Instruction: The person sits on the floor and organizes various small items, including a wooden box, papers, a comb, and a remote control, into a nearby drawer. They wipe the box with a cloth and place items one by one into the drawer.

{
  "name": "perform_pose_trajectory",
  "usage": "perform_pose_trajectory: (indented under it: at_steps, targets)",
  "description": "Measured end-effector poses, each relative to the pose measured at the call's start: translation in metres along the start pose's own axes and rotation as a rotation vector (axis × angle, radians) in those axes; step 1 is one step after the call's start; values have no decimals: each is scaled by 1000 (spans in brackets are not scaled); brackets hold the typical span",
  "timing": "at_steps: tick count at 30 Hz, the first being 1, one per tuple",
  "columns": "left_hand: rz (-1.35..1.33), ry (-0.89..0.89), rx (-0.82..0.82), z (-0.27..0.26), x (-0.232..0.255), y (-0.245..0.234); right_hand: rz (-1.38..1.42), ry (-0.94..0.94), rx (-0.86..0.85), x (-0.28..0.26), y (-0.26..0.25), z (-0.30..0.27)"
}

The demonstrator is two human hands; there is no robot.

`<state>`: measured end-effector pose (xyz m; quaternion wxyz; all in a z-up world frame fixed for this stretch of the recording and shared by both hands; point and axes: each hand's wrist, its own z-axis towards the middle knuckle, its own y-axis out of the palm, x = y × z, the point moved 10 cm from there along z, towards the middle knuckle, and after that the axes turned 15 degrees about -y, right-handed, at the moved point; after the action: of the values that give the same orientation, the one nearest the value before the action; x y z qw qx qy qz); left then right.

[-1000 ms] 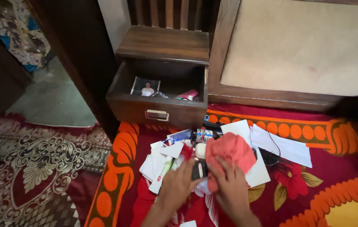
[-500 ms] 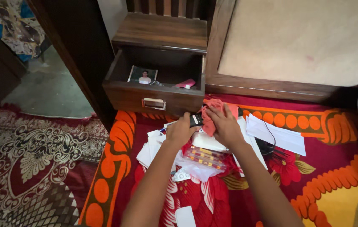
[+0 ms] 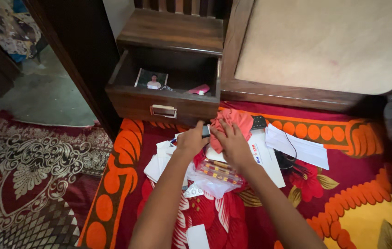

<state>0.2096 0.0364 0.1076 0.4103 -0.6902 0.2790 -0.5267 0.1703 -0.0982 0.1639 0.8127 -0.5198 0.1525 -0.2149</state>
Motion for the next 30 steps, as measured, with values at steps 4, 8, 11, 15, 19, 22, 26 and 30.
perform_pose_trajectory:
  at_steps: [4, 8, 11, 15, 19, 22, 26, 30]
  targets:
    - [30, -8, 4, 1, -2, -6, -178, 8, -66, 25, -8, -12]
    - [-50, -18, -19, -1, 4, 1, -180, 139, -28, 56, -16, -33]
    - [-62, -52, -33, 1, 2, 3, -124, 252, 72, 61, -13, -26]
    - [-13, -123, -70, 5, -1, 7, -171, 418, 77, 53, -1, -14]
    - [10, -124, -86, 5, -1, 9, -184, 274, 70, 18, 2, -6]
    - [6, -109, -78, 5, -2, 7, -217, 191, 43, 14, -3, -8]
    - [-14, -106, -95, 4, -3, 9, -115, 273, -43, 65, -14, -19]
    - [6, -128, -106, 5, -1, 9, -203, 316, 97, 78, -29, -11]
